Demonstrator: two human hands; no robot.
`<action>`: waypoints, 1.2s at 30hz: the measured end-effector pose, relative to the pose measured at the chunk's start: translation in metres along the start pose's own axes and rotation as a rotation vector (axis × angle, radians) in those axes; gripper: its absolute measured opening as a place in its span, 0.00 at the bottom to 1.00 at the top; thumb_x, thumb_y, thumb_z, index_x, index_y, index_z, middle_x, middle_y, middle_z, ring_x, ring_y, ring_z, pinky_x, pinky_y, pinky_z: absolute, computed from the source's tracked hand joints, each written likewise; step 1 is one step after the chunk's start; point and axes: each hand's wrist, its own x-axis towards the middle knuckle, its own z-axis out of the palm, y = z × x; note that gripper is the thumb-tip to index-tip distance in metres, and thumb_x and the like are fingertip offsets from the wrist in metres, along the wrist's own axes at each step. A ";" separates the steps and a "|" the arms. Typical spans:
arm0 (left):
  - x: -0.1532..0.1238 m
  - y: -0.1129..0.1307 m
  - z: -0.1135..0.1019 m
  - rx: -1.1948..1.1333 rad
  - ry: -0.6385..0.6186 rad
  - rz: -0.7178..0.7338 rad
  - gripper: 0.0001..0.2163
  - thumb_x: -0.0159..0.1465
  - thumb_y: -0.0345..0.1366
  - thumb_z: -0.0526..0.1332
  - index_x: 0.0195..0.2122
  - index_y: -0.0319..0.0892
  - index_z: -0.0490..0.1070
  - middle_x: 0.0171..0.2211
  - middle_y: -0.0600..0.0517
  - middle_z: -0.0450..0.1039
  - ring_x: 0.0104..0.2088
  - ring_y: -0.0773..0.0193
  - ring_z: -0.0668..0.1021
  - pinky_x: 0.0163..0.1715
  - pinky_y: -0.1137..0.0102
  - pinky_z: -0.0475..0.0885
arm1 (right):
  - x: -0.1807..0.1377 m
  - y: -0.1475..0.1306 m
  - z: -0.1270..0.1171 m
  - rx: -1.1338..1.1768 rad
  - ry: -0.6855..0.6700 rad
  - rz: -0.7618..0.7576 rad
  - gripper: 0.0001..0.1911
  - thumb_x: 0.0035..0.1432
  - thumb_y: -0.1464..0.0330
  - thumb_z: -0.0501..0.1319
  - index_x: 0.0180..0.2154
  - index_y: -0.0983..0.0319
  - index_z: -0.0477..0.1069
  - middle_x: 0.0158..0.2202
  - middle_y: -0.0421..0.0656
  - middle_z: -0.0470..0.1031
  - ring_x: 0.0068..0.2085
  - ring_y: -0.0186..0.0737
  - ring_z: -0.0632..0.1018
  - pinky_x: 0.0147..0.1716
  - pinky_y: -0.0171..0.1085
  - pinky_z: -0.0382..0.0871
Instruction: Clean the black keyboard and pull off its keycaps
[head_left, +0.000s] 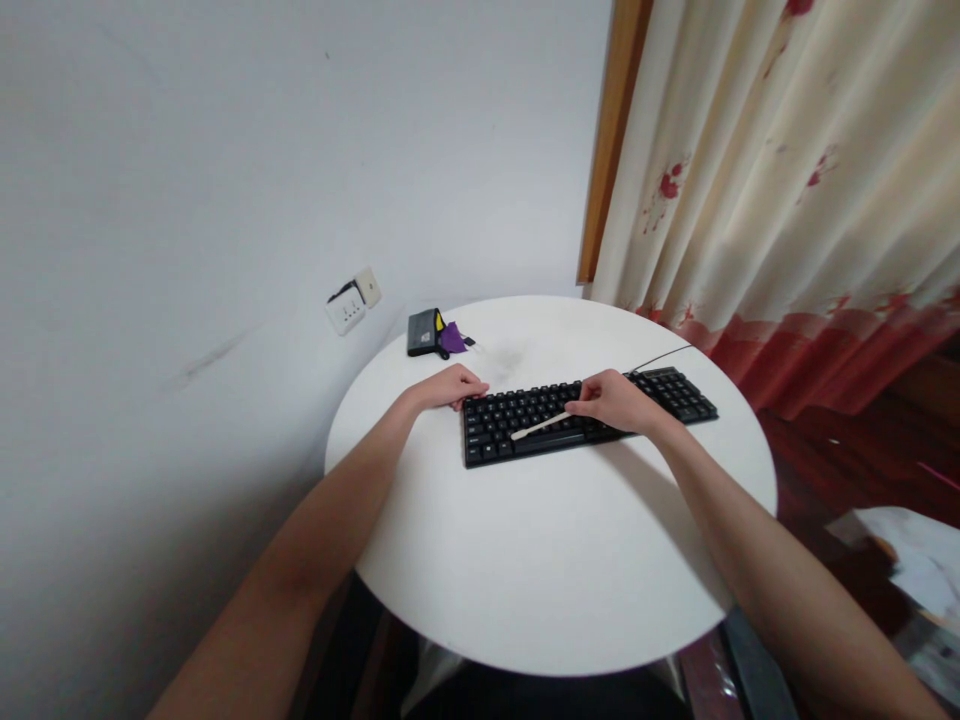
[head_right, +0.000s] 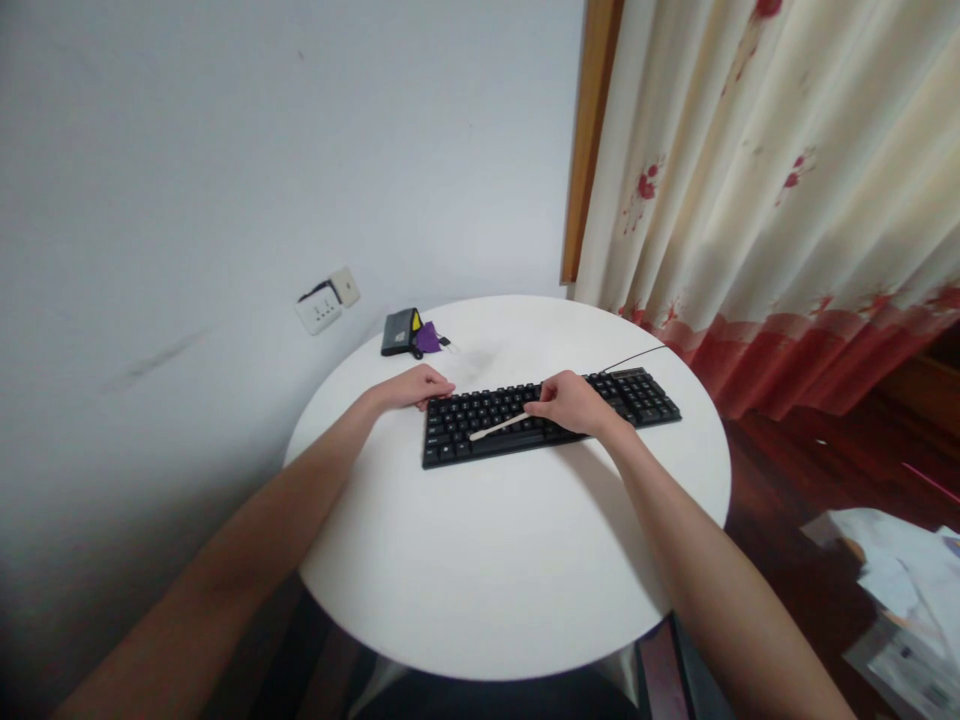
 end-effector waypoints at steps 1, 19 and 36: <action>0.000 0.000 0.000 -0.003 0.001 -0.003 0.21 0.60 0.52 0.61 0.25 0.36 0.72 0.16 0.54 0.64 0.17 0.70 0.68 0.17 0.76 0.61 | 0.000 0.000 0.001 0.008 0.000 -0.002 0.17 0.49 0.56 0.65 0.22 0.63 0.72 0.20 0.41 0.71 0.23 0.34 0.68 0.23 0.35 0.58; 0.003 -0.001 0.001 -0.023 0.001 -0.020 0.21 0.61 0.53 0.61 0.24 0.37 0.72 0.16 0.55 0.63 0.16 0.71 0.67 0.16 0.76 0.60 | 0.000 -0.022 0.031 -0.046 0.019 -0.055 0.16 0.51 0.57 0.66 0.21 0.62 0.70 0.21 0.42 0.72 0.24 0.34 0.68 0.24 0.35 0.57; 0.004 -0.007 0.000 -0.031 0.000 0.002 0.21 0.61 0.53 0.61 0.25 0.37 0.72 0.16 0.54 0.63 0.16 0.70 0.67 0.16 0.76 0.60 | 0.000 -0.007 0.015 -0.044 -0.023 -0.041 0.17 0.51 0.56 0.65 0.21 0.62 0.70 0.20 0.41 0.71 0.23 0.34 0.68 0.24 0.35 0.57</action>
